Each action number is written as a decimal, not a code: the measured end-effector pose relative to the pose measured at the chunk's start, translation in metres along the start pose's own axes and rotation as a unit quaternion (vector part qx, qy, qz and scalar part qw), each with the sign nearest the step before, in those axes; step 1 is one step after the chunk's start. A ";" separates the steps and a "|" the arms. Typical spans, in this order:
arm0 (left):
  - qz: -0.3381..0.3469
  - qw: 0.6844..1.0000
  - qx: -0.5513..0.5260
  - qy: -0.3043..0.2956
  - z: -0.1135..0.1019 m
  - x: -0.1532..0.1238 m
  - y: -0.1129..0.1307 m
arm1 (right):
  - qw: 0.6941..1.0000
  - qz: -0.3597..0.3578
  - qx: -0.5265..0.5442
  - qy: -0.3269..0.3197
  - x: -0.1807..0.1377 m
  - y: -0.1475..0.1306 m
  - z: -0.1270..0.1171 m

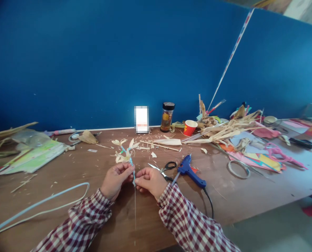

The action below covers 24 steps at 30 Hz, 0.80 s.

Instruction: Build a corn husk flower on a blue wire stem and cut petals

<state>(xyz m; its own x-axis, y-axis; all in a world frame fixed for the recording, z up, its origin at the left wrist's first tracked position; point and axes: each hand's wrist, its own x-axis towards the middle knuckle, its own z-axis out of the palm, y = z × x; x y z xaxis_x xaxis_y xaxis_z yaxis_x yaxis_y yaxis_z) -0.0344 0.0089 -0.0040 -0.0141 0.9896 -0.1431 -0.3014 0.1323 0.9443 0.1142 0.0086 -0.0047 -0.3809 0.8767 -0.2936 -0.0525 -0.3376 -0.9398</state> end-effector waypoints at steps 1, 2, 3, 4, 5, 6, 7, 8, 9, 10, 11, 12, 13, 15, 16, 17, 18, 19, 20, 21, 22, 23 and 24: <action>0.003 1.000 0.000 0.004 0.001 0.000 -0.001 | 1.000 -0.019 -0.016 0.005 0.000 0.001 0.000; 0.006 1.000 0.000 0.007 0.001 0.000 -0.002 | 0.999 -0.039 -0.037 0.010 0.000 0.001 0.001; 0.010 1.000 0.001 0.012 0.002 0.000 -0.003 | 0.996 -0.059 -0.060 0.017 -0.001 0.001 0.002; 0.014 1.000 0.004 0.017 0.003 0.000 -0.004 | 0.993 -0.080 -0.086 0.027 -0.002 0.002 0.003; 0.019 1.000 0.010 0.023 0.004 0.000 -0.005 | 0.987 -0.100 -0.115 0.043 -0.003 0.002 0.005; 0.024 0.999 0.017 0.029 0.005 0.000 -0.006 | 0.981 -0.119 -0.144 0.061 -0.004 0.002 0.007; 0.030 0.999 0.026 0.037 0.006 0.000 -0.007 | 0.973 -0.137 -0.169 0.078 -0.004 0.001 0.008; 0.037 0.998 0.035 0.048 0.006 0.000 -0.007 | 0.967 -0.147 -0.187 0.090 -0.005 0.001 0.009; 0.042 0.997 0.043 0.057 0.006 0.000 -0.007 | 0.965 -0.149 -0.192 0.097 -0.005 0.001 0.010; 0.045 0.996 0.047 0.066 0.006 0.000 -0.006 | 0.968 -0.141 -0.187 0.096 -0.005 0.000 0.009; 0.047 0.995 0.045 0.073 0.005 0.001 -0.005 | 0.973 -0.127 -0.172 0.090 -0.005 0.000 0.009; 0.046 0.995 0.039 0.079 0.003 0.002 -0.004 | 0.978 -0.111 -0.154 0.082 -0.005 -0.001 0.007; 0.045 0.995 0.030 0.084 0.002 0.003 -0.003 | 0.983 -0.096 -0.137 0.077 -0.005 -0.002 0.006; 0.042 0.994 0.015 0.096 -0.002 0.005 -0.001 | 0.986 -0.083 -0.120 0.075 -0.005 -0.002 0.004; 0.044 0.994 0.012 0.101 -0.003 0.006 -0.001 | 0.987 -0.081 -0.120 0.074 -0.005 -0.002 0.003; 0.049 0.993 0.012 0.105 -0.005 0.006 -0.001 | 0.987 -0.079 -0.125 0.070 -0.005 -0.001 0.003; 0.054 0.993 0.012 0.108 -0.005 0.007 -0.001 | 0.986 -0.076 -0.134 0.062 -0.005 0.000 0.004; 0.058 0.992 0.013 0.108 -0.006 0.007 -0.001 | 0.985 -0.072 -0.146 0.051 -0.004 0.001 0.005; 0.062 0.992 0.012 0.109 -0.005 0.007 -0.002 | 0.984 -0.069 -0.162 0.037 -0.003 0.002 0.006; 0.064 0.992 0.009 0.110 -0.005 0.006 -0.002 | 0.980 -0.072 -0.181 0.029 -0.002 0.002 0.007; 0.063 0.992 0.004 0.112 -0.004 0.006 -0.002 | 0.974 -0.089 -0.205 0.040 -0.002 0.001 0.007; 0.060 0.991 -0.001 0.117 -0.004 0.006 -0.001 | 0.961 -0.126 -0.234 0.076 -0.004 -0.001 0.007; 0.058 0.990 -0.005 0.125 -0.003 0.006 -0.001 | 0.937 -0.184 -0.265 0.135 -0.009 -0.003 0.006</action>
<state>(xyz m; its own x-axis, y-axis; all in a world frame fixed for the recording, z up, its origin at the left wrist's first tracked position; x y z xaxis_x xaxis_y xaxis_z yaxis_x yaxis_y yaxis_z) -0.0375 0.0147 -0.0065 -0.2837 0.9533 -0.1035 -0.2940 0.0163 0.9557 0.1125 -0.0003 0.0023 -0.1754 0.9793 0.1005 0.3585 0.1587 -0.9199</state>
